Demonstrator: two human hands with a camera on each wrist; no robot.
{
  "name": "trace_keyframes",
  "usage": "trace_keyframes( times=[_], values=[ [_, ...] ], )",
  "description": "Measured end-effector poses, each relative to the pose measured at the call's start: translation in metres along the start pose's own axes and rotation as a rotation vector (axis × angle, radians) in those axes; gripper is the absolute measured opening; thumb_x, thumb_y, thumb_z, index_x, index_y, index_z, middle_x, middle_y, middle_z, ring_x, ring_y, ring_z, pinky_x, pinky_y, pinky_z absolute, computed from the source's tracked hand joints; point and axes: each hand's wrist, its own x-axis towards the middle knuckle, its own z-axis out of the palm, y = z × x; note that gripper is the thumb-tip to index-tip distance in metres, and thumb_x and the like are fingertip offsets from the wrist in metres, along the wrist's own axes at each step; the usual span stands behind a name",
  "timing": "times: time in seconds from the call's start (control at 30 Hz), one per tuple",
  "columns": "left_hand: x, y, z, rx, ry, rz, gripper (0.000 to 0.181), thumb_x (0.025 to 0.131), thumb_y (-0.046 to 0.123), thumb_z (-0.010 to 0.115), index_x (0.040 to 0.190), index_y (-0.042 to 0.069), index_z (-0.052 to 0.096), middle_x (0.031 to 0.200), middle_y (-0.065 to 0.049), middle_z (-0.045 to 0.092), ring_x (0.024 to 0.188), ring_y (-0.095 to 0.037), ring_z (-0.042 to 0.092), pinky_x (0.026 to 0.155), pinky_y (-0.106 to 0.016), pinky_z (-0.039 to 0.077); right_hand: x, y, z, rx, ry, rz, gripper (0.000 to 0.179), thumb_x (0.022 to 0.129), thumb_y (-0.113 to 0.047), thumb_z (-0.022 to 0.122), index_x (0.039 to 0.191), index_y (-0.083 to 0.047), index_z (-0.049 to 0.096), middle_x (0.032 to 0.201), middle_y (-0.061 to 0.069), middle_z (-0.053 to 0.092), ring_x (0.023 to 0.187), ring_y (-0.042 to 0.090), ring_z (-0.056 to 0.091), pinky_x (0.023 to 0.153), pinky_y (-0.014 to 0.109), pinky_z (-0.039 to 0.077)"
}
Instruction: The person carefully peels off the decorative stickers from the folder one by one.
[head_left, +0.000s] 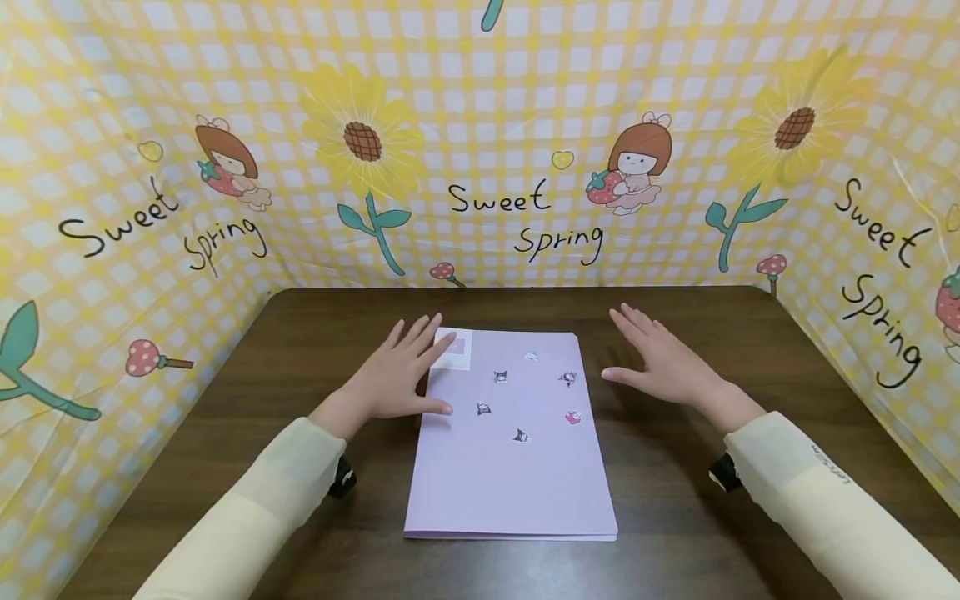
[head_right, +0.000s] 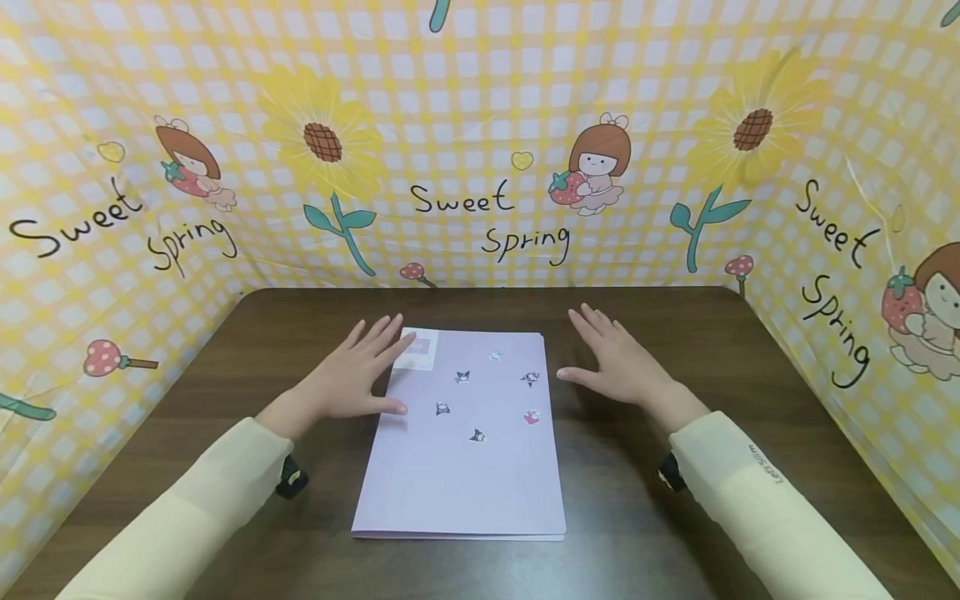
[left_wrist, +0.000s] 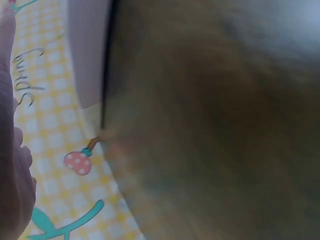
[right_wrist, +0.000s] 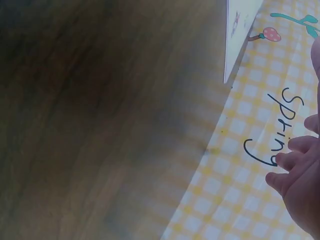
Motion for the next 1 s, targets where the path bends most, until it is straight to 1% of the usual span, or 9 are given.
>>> trace_keyframes(
  times=[0.1, 0.27, 0.37, 0.4, 0.5, 0.57, 0.63, 0.73, 1.0],
  values=[
    [-0.002, 0.002, 0.008, -0.018, -0.027, 0.040, 0.114, 0.075, 0.089, 0.038, 0.157, 0.013, 0.017, 0.161, -0.016, 0.004, 0.147, -0.034, 0.007, 0.114, -0.056, 0.004, -0.001, -0.002, 0.003, 0.047, 0.021, -0.009, 0.097, 0.086, -0.059, 0.064, 0.156, -0.008, 0.019, 0.159, 0.017, 0.016, 0.144, 0.037, 0.019, 0.111, 0.058, 0.021],
    [-0.005, 0.008, 0.019, -0.055, -0.026, 0.106, 0.112, 0.077, 0.086, 0.040, 0.156, 0.009, 0.021, 0.160, -0.017, 0.014, 0.146, -0.032, 0.011, 0.115, -0.053, 0.007, -0.001, -0.006, 0.011, 0.125, 0.052, -0.021, 0.092, 0.087, -0.055, 0.066, 0.153, -0.004, 0.027, 0.156, 0.017, 0.027, 0.141, 0.034, 0.029, 0.109, 0.053, 0.029],
    [-0.007, 0.011, 0.023, -0.073, -0.033, 0.122, 0.110, 0.078, 0.085, 0.042, 0.155, 0.007, 0.024, 0.159, -0.018, 0.017, 0.146, -0.032, 0.012, 0.115, -0.053, 0.009, 0.002, -0.008, 0.020, 0.187, 0.055, -0.016, 0.088, 0.087, -0.051, 0.068, 0.151, -0.002, 0.032, 0.152, 0.017, 0.035, 0.130, 0.032, 0.043, 0.104, 0.050, 0.036],
    [-0.007, 0.012, 0.024, -0.076, -0.040, 0.125, 0.110, 0.078, 0.084, 0.042, 0.154, 0.007, 0.024, 0.159, -0.018, 0.017, 0.146, -0.031, 0.012, 0.115, -0.052, 0.010, 0.003, -0.009, 0.023, 0.210, 0.055, -0.015, 0.086, 0.087, -0.048, 0.069, 0.150, -0.002, 0.033, 0.151, 0.017, 0.038, 0.125, 0.032, 0.049, 0.099, 0.049, 0.041],
    [-0.009, 0.014, 0.027, -0.078, -0.072, 0.126, 0.110, 0.080, 0.084, 0.040, 0.154, 0.005, 0.022, 0.159, -0.017, 0.016, 0.146, -0.031, 0.012, 0.116, -0.050, 0.009, 0.006, -0.012, 0.032, 0.274, 0.048, 0.000, 0.080, 0.087, -0.041, 0.073, 0.147, -0.001, 0.038, 0.146, 0.018, 0.044, 0.117, 0.032, 0.054, 0.093, 0.049, 0.046],
    [-0.009, 0.015, 0.029, -0.078, -0.093, 0.125, 0.111, 0.080, 0.084, 0.039, 0.154, 0.004, 0.021, 0.160, -0.017, 0.015, 0.147, -0.031, 0.011, 0.116, -0.049, 0.009, 0.008, -0.014, 0.037, 0.308, 0.045, 0.003, 0.077, 0.087, -0.037, 0.074, 0.145, 0.001, 0.041, 0.142, 0.020, 0.047, 0.118, 0.035, 0.054, 0.092, 0.051, 0.047],
    [-0.010, 0.016, 0.030, -0.085, -0.109, 0.120, 0.110, 0.081, 0.083, 0.039, 0.154, 0.003, 0.020, 0.160, -0.016, 0.014, 0.147, -0.030, 0.011, 0.116, -0.047, 0.008, 0.010, -0.015, 0.040, 0.326, 0.045, 0.006, 0.074, 0.087, -0.034, 0.075, 0.143, 0.003, 0.043, 0.140, 0.021, 0.050, 0.122, 0.036, 0.051, 0.097, 0.054, 0.043],
    [-0.010, 0.017, 0.031, -0.091, -0.130, 0.109, 0.111, 0.081, 0.084, 0.038, 0.154, 0.003, 0.019, 0.160, -0.015, 0.013, 0.147, -0.029, 0.009, 0.117, -0.045, 0.008, 0.014, -0.016, 0.044, 0.349, 0.047, 0.004, 0.069, 0.086, -0.030, 0.076, 0.139, 0.004, 0.047, 0.134, 0.021, 0.055, 0.118, 0.036, 0.053, 0.098, 0.054, 0.042],
    [-0.010, 0.017, 0.030, -0.090, -0.164, 0.087, 0.112, 0.080, 0.085, 0.035, 0.155, 0.004, 0.017, 0.161, -0.013, 0.013, 0.147, -0.026, 0.008, 0.117, -0.041, 0.008, 0.029, -0.016, 0.047, 0.416, -0.006, 0.061, 0.059, 0.083, -0.023, 0.080, 0.131, 0.000, 0.057, 0.115, 0.014, 0.063, 0.101, 0.027, 0.056, 0.088, 0.043, 0.049]
  ],
)
